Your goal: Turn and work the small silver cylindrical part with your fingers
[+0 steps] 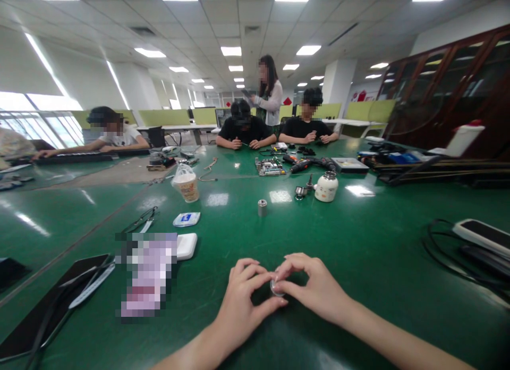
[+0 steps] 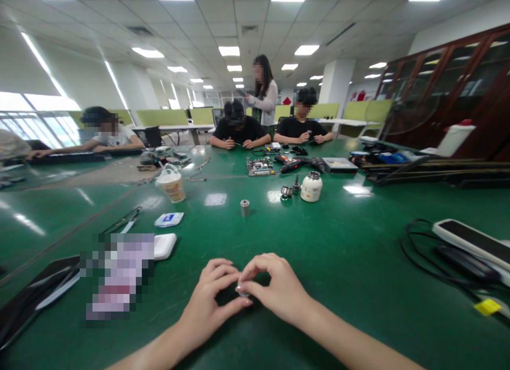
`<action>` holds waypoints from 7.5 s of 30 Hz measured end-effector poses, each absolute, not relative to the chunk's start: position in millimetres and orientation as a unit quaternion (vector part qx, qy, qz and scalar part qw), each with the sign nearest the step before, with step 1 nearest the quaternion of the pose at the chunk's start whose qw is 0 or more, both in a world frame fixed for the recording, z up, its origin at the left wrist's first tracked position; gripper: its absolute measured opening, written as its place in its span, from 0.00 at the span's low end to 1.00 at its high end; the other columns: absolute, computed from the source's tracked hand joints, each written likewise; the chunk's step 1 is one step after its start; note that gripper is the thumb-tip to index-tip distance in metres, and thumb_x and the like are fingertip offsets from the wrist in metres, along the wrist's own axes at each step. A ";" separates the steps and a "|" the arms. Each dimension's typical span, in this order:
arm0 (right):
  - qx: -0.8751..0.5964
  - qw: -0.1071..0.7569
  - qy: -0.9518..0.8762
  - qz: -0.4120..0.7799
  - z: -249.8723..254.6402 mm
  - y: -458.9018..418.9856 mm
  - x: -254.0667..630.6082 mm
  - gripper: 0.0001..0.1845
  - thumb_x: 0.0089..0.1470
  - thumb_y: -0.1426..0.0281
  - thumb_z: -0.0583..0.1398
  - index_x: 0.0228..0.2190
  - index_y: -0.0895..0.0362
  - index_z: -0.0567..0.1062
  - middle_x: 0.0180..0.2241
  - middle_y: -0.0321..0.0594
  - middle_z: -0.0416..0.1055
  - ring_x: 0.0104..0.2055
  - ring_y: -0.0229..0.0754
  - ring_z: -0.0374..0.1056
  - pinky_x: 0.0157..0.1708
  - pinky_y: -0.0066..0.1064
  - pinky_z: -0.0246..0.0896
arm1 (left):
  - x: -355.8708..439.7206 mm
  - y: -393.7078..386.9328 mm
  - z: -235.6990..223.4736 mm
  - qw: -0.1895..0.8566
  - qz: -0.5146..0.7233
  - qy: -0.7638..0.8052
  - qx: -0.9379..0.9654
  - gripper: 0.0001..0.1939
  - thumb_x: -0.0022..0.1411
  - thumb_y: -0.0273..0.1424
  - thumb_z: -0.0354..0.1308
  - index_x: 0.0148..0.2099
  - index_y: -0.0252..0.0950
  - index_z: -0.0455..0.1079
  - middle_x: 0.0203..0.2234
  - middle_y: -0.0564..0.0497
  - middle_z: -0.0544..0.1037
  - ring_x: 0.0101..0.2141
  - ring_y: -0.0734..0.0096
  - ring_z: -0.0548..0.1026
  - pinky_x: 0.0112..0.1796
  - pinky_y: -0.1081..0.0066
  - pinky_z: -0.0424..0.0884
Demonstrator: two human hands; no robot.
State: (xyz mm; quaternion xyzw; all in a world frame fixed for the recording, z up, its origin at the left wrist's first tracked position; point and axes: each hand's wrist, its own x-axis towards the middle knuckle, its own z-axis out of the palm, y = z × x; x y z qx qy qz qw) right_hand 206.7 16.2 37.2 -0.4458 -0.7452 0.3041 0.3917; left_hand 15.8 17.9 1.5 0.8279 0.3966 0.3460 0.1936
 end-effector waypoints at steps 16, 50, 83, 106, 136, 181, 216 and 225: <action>-0.388 0.330 -0.786 0.350 6.5 14.6 221.7 0.27 0.46 0.75 0.60 0.50 0.53 0.67 0.47 0.42 0.69 0.50 0.49 0.63 0.51 0.43 0.57 | 15.6 12.9 11.5 0.229 0.398 0.355 0.814 0.12 0.62 0.33 0.62 0.48 0.44 0.76 0.44 0.47 0.74 0.50 0.57 0.65 0.52 0.56 0.63; -0.424 0.302 -0.805 0.286 5.5 11.8 213.8 0.15 0.50 0.69 0.65 0.41 0.52 0.73 0.40 0.37 0.74 0.42 0.45 0.66 0.45 0.38 0.57 | 2.1 39.2 12.4 0.190 0.403 0.409 0.797 0.07 0.62 0.34 0.62 0.42 0.45 0.79 0.40 0.50 0.81 0.49 0.57 0.70 0.52 0.54 0.64; -0.432 0.493 -0.713 0.249 11.5 21.9 227.5 0.21 0.63 0.59 0.53 0.25 0.54 0.77 0.39 0.44 0.77 0.46 0.50 0.70 0.49 0.47 0.58 | 19.0 18.8 0.2 0.258 0.348 0.429 0.793 0.20 0.51 0.40 0.70 0.48 0.44 0.78 0.37 0.51 0.83 0.38 0.59 0.78 0.41 0.65 0.71; -0.531 0.365 -0.756 0.118 -7.4 84.0 282.3 0.05 0.51 0.60 0.67 0.31 0.43 0.83 0.51 0.42 0.71 0.55 0.57 0.58 0.54 0.62 0.50 | 19.6 20.1 4.4 0.284 0.338 0.414 0.796 0.18 0.53 0.39 0.69 0.47 0.44 0.77 0.42 0.49 0.82 0.43 0.57 0.77 0.46 0.61 0.69; -0.364 0.339 -0.835 0.235 31.9 28.2 228.3 0.05 0.57 0.68 0.65 0.36 0.48 0.81 0.40 0.36 0.75 0.47 0.43 0.67 0.49 0.41 0.55 | 17.7 20.5 0.0 0.296 0.357 0.380 0.801 0.17 0.54 0.37 0.69 0.47 0.44 0.76 0.40 0.53 0.82 0.42 0.62 0.76 0.44 0.65 0.67; -0.490 0.420 -0.725 0.240 5.8 59.6 262.0 0.05 0.55 0.68 0.62 0.30 0.56 0.78 0.35 0.42 0.80 0.40 0.47 0.75 0.45 0.43 0.67 | 14.8 21.6 -6.1 0.329 0.326 0.398 0.792 0.23 0.56 0.37 0.68 0.54 0.48 0.73 0.45 0.47 0.77 0.47 0.58 0.74 0.50 0.59 0.69; -0.446 0.511 -0.699 0.227 32.3 14.2 225.0 0.08 0.55 0.69 0.62 0.36 0.52 0.68 0.22 0.31 0.71 0.32 0.43 0.72 0.43 0.39 0.63 | 14.7 20.6 -3.8 0.328 0.316 0.385 0.803 0.23 0.58 0.36 0.66 0.56 0.47 0.71 0.42 0.48 0.77 0.43 0.61 0.73 0.46 0.63 0.70; -0.433 0.461 -0.741 0.224 31.7 14.1 216.3 0.06 0.50 0.72 0.66 0.31 0.51 0.75 0.31 0.36 0.77 0.40 0.46 0.72 0.43 0.40 0.65 | 14.7 21.3 -1.8 0.331 0.315 0.379 0.805 0.21 0.59 0.35 0.65 0.55 0.48 0.72 0.41 0.50 0.77 0.43 0.63 0.73 0.46 0.65 0.70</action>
